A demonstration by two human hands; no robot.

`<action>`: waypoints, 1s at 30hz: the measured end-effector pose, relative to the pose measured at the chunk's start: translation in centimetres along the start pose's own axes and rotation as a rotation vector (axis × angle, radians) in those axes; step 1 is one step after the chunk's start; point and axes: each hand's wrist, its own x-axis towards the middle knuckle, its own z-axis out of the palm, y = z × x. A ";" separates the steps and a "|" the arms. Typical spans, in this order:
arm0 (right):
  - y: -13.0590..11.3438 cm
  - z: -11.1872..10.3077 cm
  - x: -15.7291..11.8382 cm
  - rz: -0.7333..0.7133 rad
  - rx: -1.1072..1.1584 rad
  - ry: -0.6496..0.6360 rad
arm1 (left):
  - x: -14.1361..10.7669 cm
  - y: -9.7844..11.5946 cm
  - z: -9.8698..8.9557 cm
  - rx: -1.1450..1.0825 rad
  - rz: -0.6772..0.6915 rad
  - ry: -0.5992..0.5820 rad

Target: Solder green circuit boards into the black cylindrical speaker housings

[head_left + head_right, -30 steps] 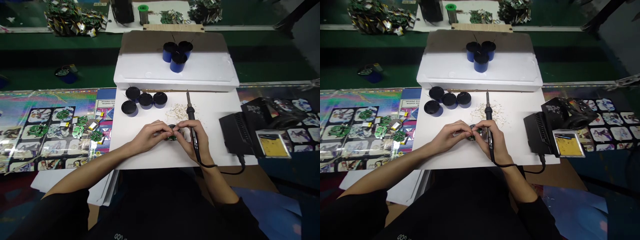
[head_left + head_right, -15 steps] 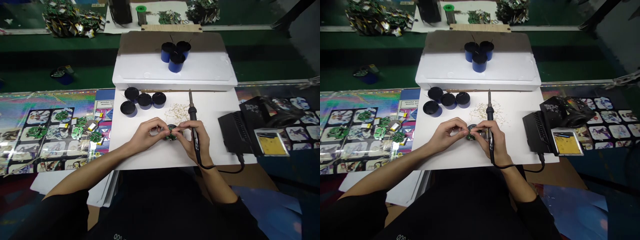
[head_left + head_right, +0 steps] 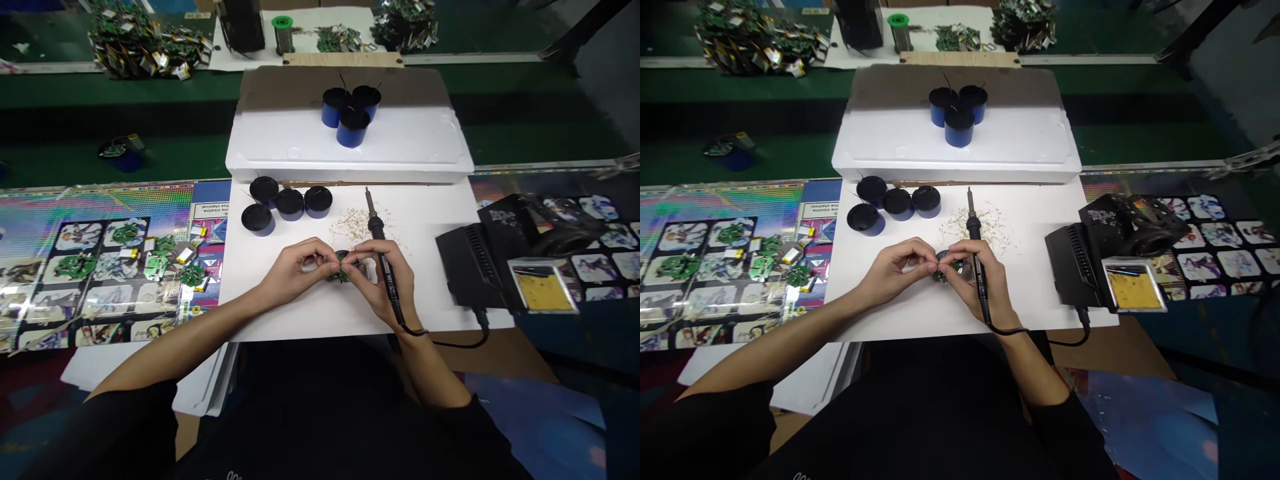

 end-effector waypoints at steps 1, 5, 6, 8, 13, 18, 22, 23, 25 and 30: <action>0.0 0.0 0.0 0.002 0.007 0.003 | 0.0 0.0 0.0 0.000 0.004 0.000; 0.2 0.2 -0.1 0.013 0.021 0.008 | 0.0 -0.1 0.0 -0.020 -0.002 -0.005; 0.2 0.3 -0.2 0.013 0.022 0.010 | 0.0 -0.1 0.0 -0.040 -0.010 -0.008; 0.3 0.4 -0.3 0.000 0.006 0.017 | 0.0 -0.2 0.0 -0.086 -0.030 -0.018; 0.2 -0.2 -0.6 -0.077 -0.141 -0.019 | 0.0 -0.5 -0.3 -0.127 -0.039 -0.034; 0.2 -1.1 -1.4 -0.187 -0.318 -0.080 | 0.2 -0.6 -0.9 0.065 0.140 -0.061; 1.0 -1.1 -2.2 -0.295 -0.453 -0.128 | 0.2 -0.6 -1.1 0.306 0.309 -0.138; 1.2 -1.1 -2.2 -0.304 -0.454 -0.135 | 0.2 -0.6 -1.1 0.344 0.323 -0.144; 1.5 -1.3 -2.3 -0.291 -0.433 -0.162 | 0.2 -0.8 -1.0 0.395 0.339 -0.160; 0.9 -2.5 -1.9 -0.240 -0.347 -0.251 | 0.2 -1.1 -0.8 0.433 0.359 -0.219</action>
